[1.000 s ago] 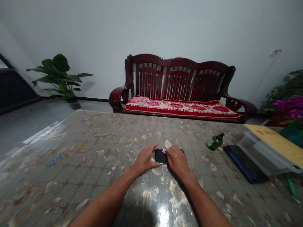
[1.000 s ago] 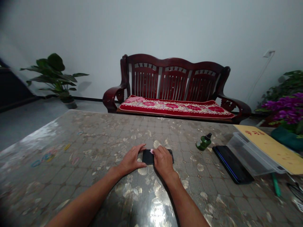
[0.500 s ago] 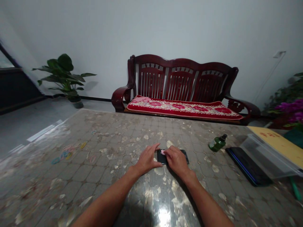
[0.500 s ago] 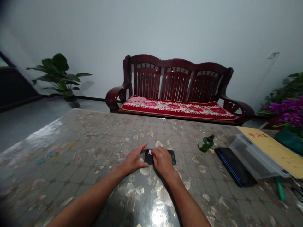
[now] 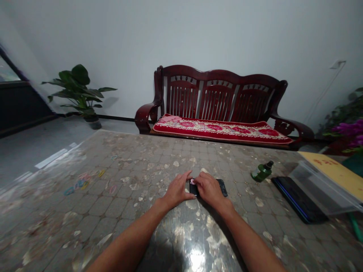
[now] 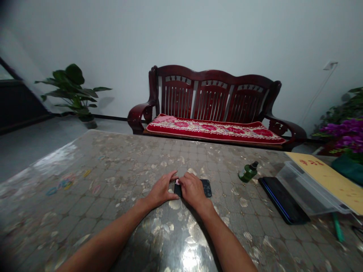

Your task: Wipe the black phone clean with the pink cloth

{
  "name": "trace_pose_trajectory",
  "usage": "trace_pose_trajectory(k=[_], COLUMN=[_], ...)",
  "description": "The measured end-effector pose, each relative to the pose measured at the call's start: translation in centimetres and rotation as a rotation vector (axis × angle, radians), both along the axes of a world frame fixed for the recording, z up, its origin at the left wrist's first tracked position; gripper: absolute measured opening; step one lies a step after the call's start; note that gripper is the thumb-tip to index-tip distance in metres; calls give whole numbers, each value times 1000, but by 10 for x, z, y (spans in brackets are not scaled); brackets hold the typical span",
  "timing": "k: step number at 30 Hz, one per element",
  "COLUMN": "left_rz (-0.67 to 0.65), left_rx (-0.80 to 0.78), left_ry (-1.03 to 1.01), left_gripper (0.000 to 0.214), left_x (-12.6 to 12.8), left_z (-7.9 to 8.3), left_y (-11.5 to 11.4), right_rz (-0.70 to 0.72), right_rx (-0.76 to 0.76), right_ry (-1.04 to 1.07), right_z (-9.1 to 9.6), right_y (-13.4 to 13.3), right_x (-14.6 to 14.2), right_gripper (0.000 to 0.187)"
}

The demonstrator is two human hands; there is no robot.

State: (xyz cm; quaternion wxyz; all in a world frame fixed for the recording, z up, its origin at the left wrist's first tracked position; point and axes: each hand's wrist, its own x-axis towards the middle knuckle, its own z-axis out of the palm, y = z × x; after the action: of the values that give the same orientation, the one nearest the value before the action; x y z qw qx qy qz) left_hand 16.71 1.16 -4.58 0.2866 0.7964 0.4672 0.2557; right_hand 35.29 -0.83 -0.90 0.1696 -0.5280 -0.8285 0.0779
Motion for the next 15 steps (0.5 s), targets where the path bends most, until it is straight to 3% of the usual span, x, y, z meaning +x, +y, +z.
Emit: trace_pose_trajectory(k=[4, 10, 15], left_rz=[-5, -8, -6], left_rx=[-14, -33, -28], left_ry=[-4, 1, 22], left_gripper=[108, 110, 107], left_x=[0, 0, 0], left_z=[2, 3, 7], left_y=[0, 0, -2], right_rz=[-17, 158, -95], right_rx=[32, -27, 39], right_ry=[28, 43, -4], right_z=[-2, 2, -2], right_y=[-1, -10, -5], right_x=[-1, 11, 20], right_gripper=[27, 26, 25])
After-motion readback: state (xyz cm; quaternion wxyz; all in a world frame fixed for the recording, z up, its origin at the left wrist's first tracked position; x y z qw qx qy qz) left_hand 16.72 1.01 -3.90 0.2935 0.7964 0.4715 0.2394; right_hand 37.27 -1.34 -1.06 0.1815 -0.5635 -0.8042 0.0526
